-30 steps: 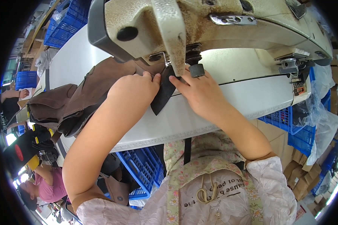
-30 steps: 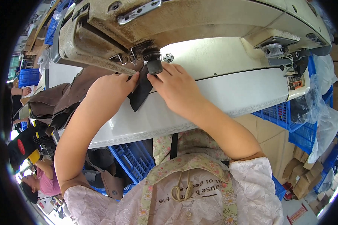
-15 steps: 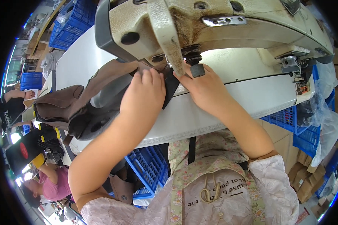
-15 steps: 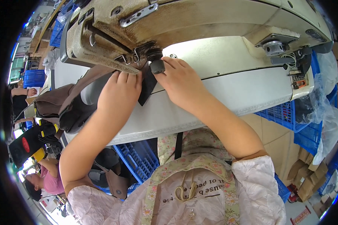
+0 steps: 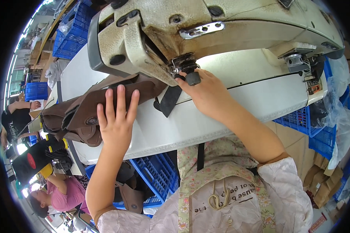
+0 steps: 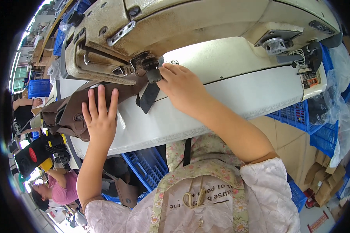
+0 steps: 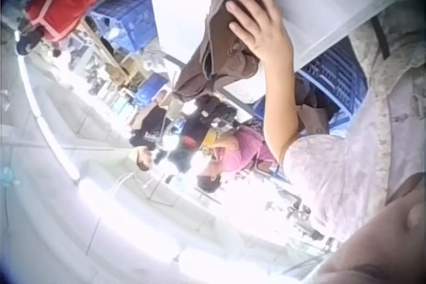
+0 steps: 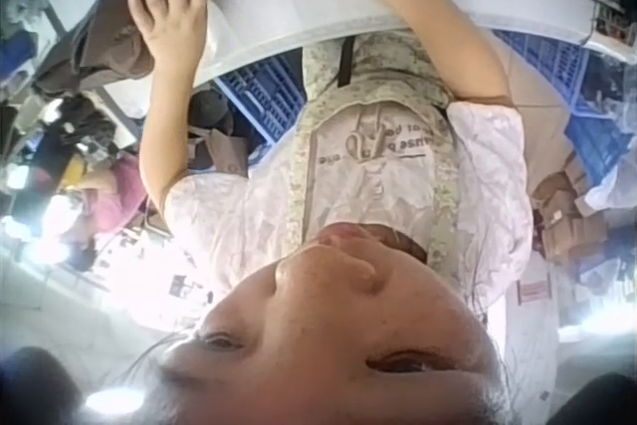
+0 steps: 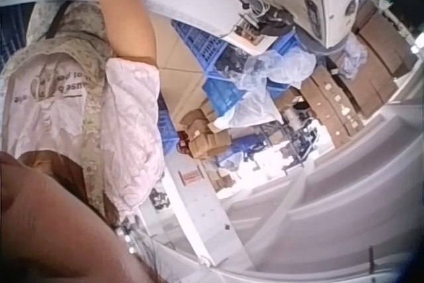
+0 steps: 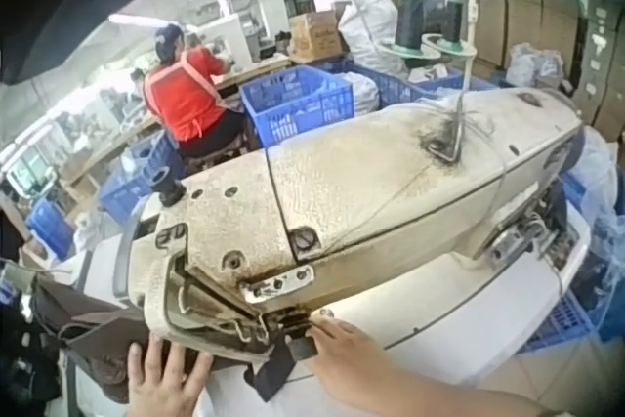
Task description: Stitching and trimming leather shoe components using an industrial sewing machine in a factory setting.
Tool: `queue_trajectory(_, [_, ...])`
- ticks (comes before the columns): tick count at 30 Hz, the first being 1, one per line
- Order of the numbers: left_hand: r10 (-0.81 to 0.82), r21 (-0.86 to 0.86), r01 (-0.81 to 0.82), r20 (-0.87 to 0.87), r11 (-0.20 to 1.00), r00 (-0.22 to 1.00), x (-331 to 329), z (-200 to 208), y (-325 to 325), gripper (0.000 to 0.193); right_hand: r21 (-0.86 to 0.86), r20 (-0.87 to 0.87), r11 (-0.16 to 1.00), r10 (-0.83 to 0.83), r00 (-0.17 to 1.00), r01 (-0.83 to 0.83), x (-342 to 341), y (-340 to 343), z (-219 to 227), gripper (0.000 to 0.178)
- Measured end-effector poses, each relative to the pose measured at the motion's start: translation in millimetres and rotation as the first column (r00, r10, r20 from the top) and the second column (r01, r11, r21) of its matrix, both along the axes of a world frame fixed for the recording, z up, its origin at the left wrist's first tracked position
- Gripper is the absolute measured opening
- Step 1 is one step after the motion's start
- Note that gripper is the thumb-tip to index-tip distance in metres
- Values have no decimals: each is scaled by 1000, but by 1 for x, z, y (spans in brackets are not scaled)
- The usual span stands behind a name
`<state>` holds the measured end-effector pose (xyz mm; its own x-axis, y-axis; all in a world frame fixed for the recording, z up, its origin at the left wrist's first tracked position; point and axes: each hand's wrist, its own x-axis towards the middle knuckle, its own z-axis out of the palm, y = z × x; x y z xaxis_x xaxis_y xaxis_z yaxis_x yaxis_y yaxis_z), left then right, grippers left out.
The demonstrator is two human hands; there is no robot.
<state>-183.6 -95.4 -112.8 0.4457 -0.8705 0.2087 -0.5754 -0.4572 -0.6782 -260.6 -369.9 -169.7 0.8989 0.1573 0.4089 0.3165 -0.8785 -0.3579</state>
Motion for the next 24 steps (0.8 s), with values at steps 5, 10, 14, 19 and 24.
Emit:
queue_trajectory(5, [12,-14,-11,17,1000,1000,25,-3,-14,55,-5,0,1000,-5,1000,5,-1,1,-1,19])
queue_trajectory(10, [22,11,-22,49,1000,999,51,-18,-12,58,14,45,1000,-18,999,18,-1,0,-5,18])
queue_trajectory(14, [-139,25,140,-20,990,990,53,-9,-9,60,17,67,1000,-7,998,5,-1,1,-2,19])
queue_trajectory(19, [-29,183,98,-349,978,937,15,37,-29,66,56,49,998,-4,999,1,0,-2,-2,37])
queue_trajectory(24, [-5,248,150,-503,957,864,-11,41,-49,65,7,80,1000,-4,997,4,1,-2,-1,37])
